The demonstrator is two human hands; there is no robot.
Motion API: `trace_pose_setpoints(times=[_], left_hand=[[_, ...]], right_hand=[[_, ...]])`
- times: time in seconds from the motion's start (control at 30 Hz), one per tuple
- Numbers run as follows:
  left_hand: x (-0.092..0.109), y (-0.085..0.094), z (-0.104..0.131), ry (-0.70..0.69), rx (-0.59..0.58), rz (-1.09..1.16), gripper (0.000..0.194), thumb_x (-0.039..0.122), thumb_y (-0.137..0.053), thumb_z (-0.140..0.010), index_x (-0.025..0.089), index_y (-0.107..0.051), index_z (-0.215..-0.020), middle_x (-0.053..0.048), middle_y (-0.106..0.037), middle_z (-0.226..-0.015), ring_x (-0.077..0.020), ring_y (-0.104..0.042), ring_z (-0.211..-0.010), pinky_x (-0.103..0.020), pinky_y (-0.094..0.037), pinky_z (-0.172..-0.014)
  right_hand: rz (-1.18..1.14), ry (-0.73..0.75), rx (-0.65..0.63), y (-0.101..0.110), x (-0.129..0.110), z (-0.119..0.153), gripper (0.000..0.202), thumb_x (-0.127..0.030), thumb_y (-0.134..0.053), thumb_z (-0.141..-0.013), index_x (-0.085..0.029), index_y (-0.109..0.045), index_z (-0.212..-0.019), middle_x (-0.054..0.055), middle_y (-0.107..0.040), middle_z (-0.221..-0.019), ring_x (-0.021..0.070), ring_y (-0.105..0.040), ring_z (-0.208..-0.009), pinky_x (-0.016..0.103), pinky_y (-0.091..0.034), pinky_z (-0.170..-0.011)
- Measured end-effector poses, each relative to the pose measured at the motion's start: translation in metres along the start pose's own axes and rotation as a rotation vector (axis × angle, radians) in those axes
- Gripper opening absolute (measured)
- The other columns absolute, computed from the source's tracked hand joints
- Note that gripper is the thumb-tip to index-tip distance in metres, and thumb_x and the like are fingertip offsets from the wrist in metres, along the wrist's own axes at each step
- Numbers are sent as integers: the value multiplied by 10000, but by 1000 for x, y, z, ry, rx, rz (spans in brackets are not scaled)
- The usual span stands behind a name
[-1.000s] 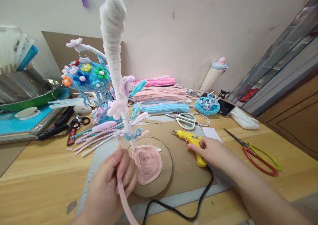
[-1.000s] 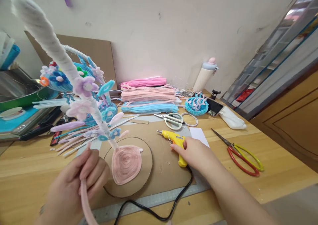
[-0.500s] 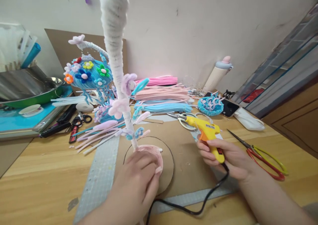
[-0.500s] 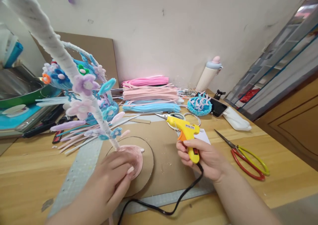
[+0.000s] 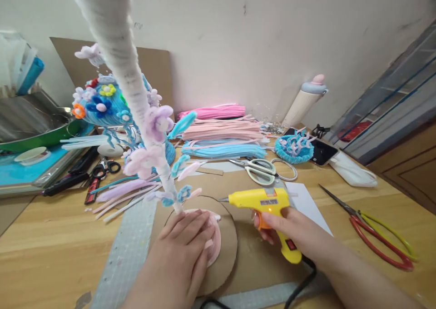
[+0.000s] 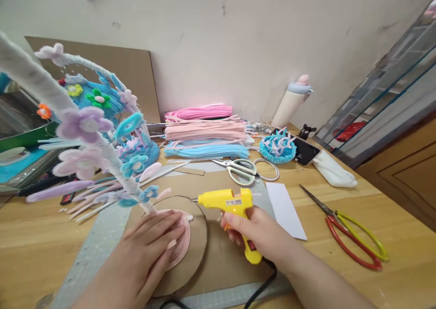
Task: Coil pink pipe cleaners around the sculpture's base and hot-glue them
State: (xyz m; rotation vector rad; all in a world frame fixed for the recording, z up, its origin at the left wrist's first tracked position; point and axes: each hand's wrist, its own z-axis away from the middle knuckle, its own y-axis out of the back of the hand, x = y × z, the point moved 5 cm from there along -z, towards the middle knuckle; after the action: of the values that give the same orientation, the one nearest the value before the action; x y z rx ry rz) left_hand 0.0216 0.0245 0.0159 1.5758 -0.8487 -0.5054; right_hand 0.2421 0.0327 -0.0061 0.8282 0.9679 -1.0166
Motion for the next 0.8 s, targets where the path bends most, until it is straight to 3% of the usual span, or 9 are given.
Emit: trace_pose_setpoints(times=[0.27, 0.53, 0.8], left_hand=[[-2, 1, 0, -37, 87, 12, 469, 216, -452, -904, 239, -459, -1373, -14, -547, -1367, -209, -500, -1259, -389, -414, -1081], [2, 8, -5, -20, 41, -45, 445, 225, -443, -899, 195, -500, -1339, -37, -556, -1356, -214, -516, -1244, -374, -480, -1023], [-4, -7, 2, -50, 46, -74, 494, 243, -418, -911, 226, -410, -1405, -5, -473, -1431, -222, -457, -1296, -428, -448, -1051]], right_hand=[[47, -88, -40, -11, 15, 1, 591, -714, -436, -816, -152, -615, -852, -27, -463, -571, 109, -418, -527, 227, -333, -491], [126, -174, 39, -14, 22, 0, 670, -798, -417, -744, -160, -620, -773, -25, -466, -547, 110, -430, -499, 225, -344, -467], [113, -162, 44, -14, 18, 1, 635, -791, -441, -732, -175, -594, -713, -25, -474, -553, 111, -434, -508, 235, -372, -493]])
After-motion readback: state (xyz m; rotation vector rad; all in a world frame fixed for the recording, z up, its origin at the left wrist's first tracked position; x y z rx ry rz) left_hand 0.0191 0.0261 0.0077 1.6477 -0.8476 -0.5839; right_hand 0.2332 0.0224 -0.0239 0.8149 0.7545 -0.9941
